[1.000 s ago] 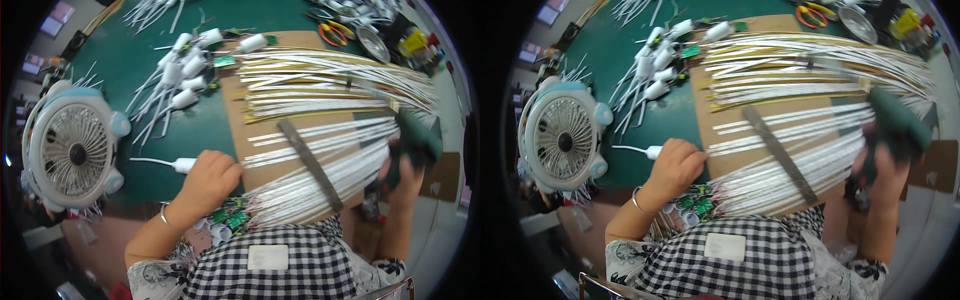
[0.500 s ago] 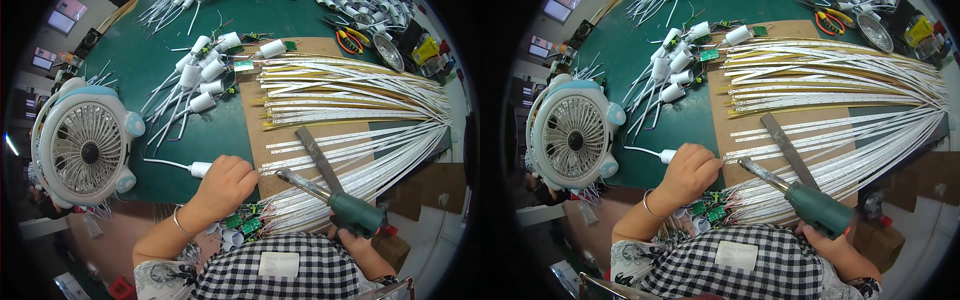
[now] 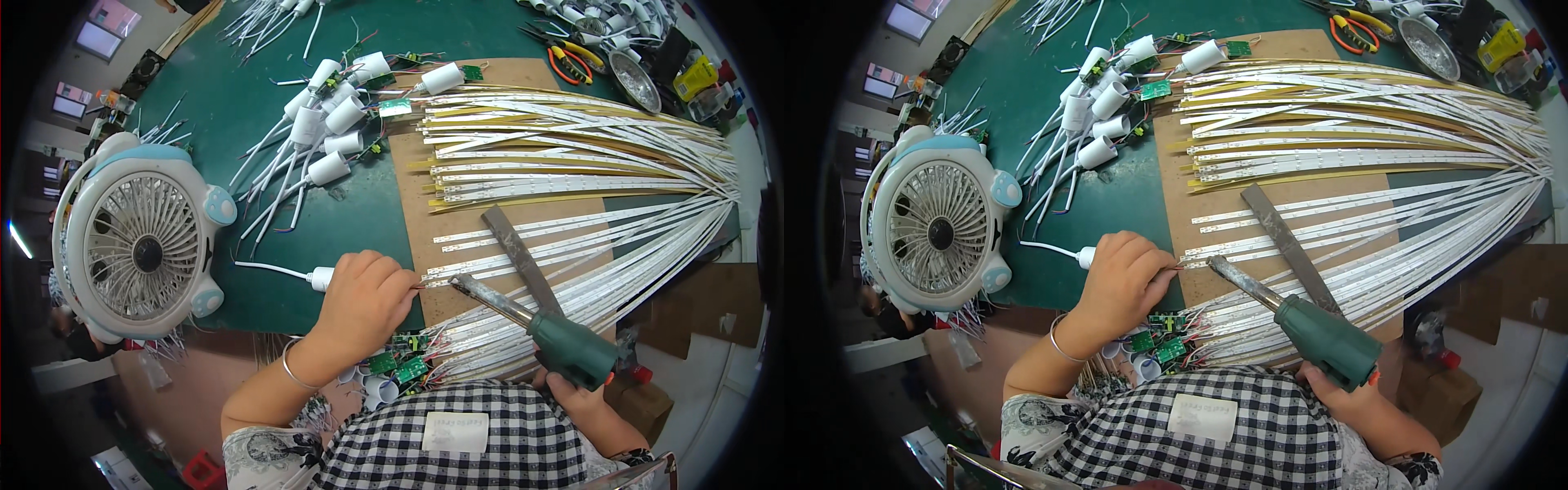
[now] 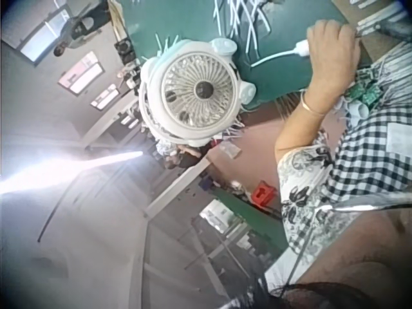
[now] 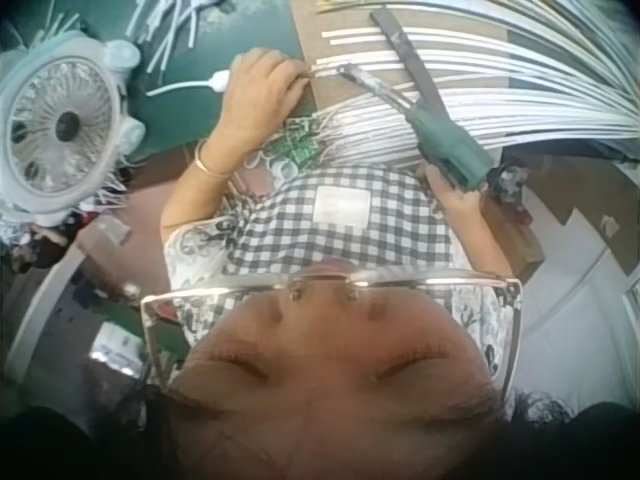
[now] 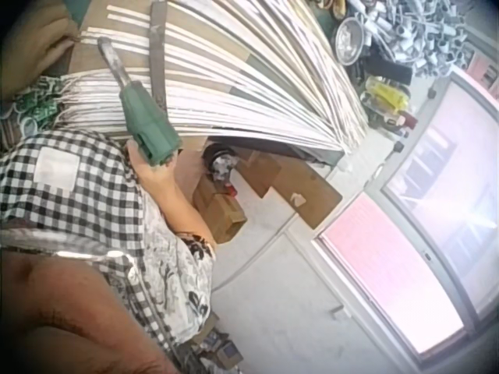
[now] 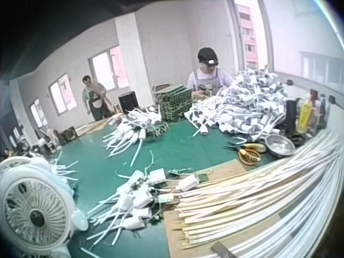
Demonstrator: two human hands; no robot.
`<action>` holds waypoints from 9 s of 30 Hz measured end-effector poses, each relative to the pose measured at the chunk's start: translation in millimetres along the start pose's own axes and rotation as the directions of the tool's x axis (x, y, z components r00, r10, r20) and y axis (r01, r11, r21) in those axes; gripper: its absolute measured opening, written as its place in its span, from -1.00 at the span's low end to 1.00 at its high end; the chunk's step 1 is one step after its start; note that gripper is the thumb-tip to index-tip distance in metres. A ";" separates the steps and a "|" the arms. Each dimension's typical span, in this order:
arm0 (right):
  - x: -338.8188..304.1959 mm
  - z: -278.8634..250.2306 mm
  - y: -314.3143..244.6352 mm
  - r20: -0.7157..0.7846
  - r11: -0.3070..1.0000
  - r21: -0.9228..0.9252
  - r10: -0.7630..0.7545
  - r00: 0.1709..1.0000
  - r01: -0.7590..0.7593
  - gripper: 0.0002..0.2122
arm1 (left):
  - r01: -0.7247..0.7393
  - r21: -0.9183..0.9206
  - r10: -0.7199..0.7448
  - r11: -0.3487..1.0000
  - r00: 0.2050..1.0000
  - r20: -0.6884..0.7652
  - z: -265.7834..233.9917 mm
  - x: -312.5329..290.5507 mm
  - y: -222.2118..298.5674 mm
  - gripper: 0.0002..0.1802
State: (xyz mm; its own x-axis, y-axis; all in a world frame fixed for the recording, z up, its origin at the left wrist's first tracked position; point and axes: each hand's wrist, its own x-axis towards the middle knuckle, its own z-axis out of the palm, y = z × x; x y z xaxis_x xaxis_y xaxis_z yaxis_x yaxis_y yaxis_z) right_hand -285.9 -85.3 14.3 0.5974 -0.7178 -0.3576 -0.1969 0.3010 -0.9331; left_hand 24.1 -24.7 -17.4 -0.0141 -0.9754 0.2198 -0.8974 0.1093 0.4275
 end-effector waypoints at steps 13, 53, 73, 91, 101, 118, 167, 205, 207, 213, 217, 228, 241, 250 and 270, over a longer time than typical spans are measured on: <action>-1.8 -3.1 6.4 -0.015 0.997 -0.065 -0.031 0.999 0.030 -0.74 | 0.214 -0.088 -0.202 0.973 0.972 0.121 -7.3 6.0 5.3 -0.90; -5.8 -8.2 15.6 -0.021 0.977 -0.214 0.003 1.000 -0.008 -0.76 | 0.140 -0.124 -0.135 0.982 0.990 0.046 0.3 11.0 13.5 -0.90; -5.9 -9.4 15.8 -0.003 0.985 -0.169 0.025 1.000 -0.025 -0.70 | 0.230 -0.134 -0.215 0.964 0.970 0.115 -0.1 11.1 10.1 -0.92; -7.3 -10.3 18.9 0.003 0.967 -0.254 -0.007 1.000 0.007 -0.74 | 0.124 -0.020 -0.122 0.992 0.991 0.059 8.8 13.3 9.4 -0.88; -4.6 -7.3 18.8 0.017 0.994 -0.094 0.059 0.998 -0.058 -0.64 | 0.114 -0.071 -0.111 0.991 0.993 0.036 10.9 12.4 6.1 -0.88; -0.1 -5.9 23.7 0.090 0.957 -0.278 -0.064 0.994 0.086 -0.64 | 0.097 -0.076 -0.094 0.992 0.995 0.039 11.1 12.7 6.3 -0.86; 8.8 -11.3 5.4 -0.094 0.966 0.199 -0.148 0.985 0.164 -0.55 | 0.199 -0.144 -0.178 0.969 0.973 0.145 3.7 -8.2 34.0 -0.92; 13.2 -4.3 2.1 -0.249 0.971 0.147 -0.146 0.957 0.186 -0.46 | 0.357 0.065 -0.355 0.932 0.934 -0.049 -12.1 28.1 -36.2 -0.68; 13.7 -6.2 4.4 -0.229 0.971 0.159 -0.137 0.964 0.176 -0.46 | 0.390 0.047 -0.389 0.920 0.921 -0.028 -12.4 31.5 -34.7 -0.73; 14.5 -5.1 6.9 -0.219 0.963 0.197 -0.139 0.966 0.183 -0.45 | 0.364 0.025 -0.362 0.931 0.929 -0.072 -7.5 30.7 -36.0 -0.84; 16.3 -4.6 5.7 -0.197 0.966 0.202 -0.123 0.973 0.163 -0.44 | 0.316 0.072 -0.309 0.946 0.947 -0.094 -5.8 28.1 -36.9 -0.87; 15.1 -1.5 -0.5 -0.120 0.972 0.207 -0.083 0.989 0.107 -0.54 | 0.285 0.103 -0.271 0.953 0.953 -0.134 -0.1 25.2 -31.6 -0.85; 13.6 -2.1 2.8 -0.064 0.972 0.219 -0.076 0.995 0.088 -0.56 | 0.222 -0.027 -0.222 0.975 0.975 -0.004 -9.9 12.5 6.6 -0.92; 6.7 -2.5 3.6 -0.016 0.993 0.117 0.018 1.000 -0.016 -0.48 | 0.154 0.038 -0.153 0.987 0.987 -0.039 -3.0 14.8 4.3 -0.88; 8.7 0.9 -2.2 -0.014 0.984 0.131 0.125 0.992 -0.122 -0.48 | 0.228 -0.020 -0.226 0.973 0.971 0.077 -6.0 20.8 4.8 -0.95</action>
State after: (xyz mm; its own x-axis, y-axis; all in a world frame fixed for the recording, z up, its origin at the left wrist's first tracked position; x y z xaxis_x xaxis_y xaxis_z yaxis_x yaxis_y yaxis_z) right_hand -279.5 -91.7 13.3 0.5576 -0.6831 -0.4717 -0.1645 0.4661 -0.8693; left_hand 22.2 -43.2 -5.5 0.1554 -0.9866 0.0495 -0.8679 -0.1124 0.4838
